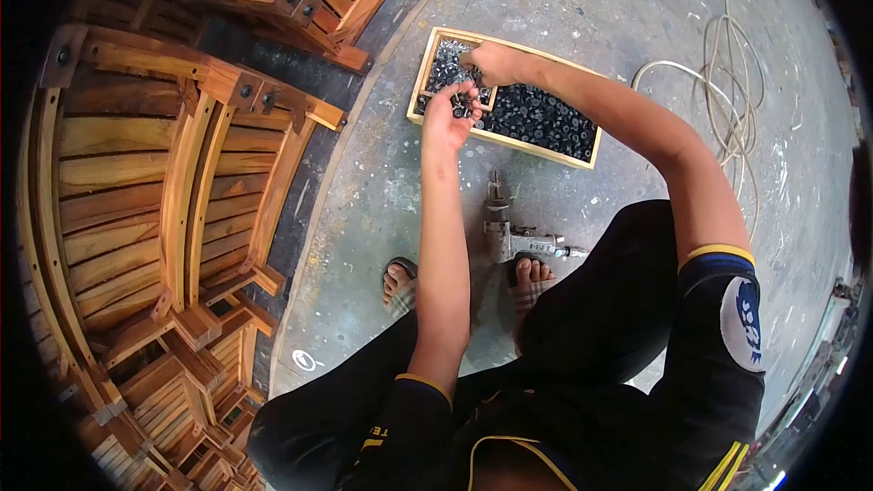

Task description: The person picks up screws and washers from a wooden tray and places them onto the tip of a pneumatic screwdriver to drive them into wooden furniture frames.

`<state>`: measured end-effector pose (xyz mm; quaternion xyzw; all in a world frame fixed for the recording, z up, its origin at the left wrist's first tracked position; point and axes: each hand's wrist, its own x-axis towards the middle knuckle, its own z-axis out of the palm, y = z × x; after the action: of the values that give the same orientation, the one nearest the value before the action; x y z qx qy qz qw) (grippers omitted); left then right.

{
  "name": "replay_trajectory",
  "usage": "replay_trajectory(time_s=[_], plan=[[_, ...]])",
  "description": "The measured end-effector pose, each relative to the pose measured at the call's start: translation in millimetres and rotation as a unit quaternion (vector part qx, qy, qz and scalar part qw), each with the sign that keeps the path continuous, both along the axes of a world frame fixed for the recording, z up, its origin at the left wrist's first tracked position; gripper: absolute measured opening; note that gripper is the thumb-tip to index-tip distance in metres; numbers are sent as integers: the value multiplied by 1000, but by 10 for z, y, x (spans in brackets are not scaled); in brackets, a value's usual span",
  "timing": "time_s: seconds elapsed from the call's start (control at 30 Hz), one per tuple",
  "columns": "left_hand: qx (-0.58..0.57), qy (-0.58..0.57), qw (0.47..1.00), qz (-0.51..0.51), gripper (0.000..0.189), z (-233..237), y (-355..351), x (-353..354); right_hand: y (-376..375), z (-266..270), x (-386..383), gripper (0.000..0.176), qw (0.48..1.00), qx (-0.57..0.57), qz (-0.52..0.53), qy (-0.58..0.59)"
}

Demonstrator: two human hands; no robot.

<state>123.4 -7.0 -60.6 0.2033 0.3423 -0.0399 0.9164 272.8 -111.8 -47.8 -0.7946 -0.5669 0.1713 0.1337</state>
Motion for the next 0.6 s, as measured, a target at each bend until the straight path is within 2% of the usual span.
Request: replay_trajectory(time_s=[0.13,0.23,0.3,0.33,0.4,0.43,0.5,0.53,0.6], plan=[[10,-26,999,-23,19,6,44,-52,37,-26,41,22,1000,-19,14,12],[22,-34,999,-16,19,80,41,-69,36,-15,48,15,1000,10,11,11],[23,-32,999,-13,20,93,3,-62,14,58,61,11,984,-21,-82,154],[2,-28,1000,1,21,72,-15,-56,6,115,60,11,985,-19,-85,152],[-24,-24,999,11,22,46,-34,-39,-28,187,45,11,951,-20,-161,263],[-26,-28,999,8,22,46,-59,0,-52,232,77,11,952,-21,-165,258],[-37,14,999,36,22,19,-71,28,-33,300,98,12,922,21,-211,323],[-38,14,998,41,22,-6,-63,50,-35,339,102,12,924,19,-207,323],[-54,-15,998,33,22,-54,-32,138,-42,459,105,13,894,62,-199,397]])
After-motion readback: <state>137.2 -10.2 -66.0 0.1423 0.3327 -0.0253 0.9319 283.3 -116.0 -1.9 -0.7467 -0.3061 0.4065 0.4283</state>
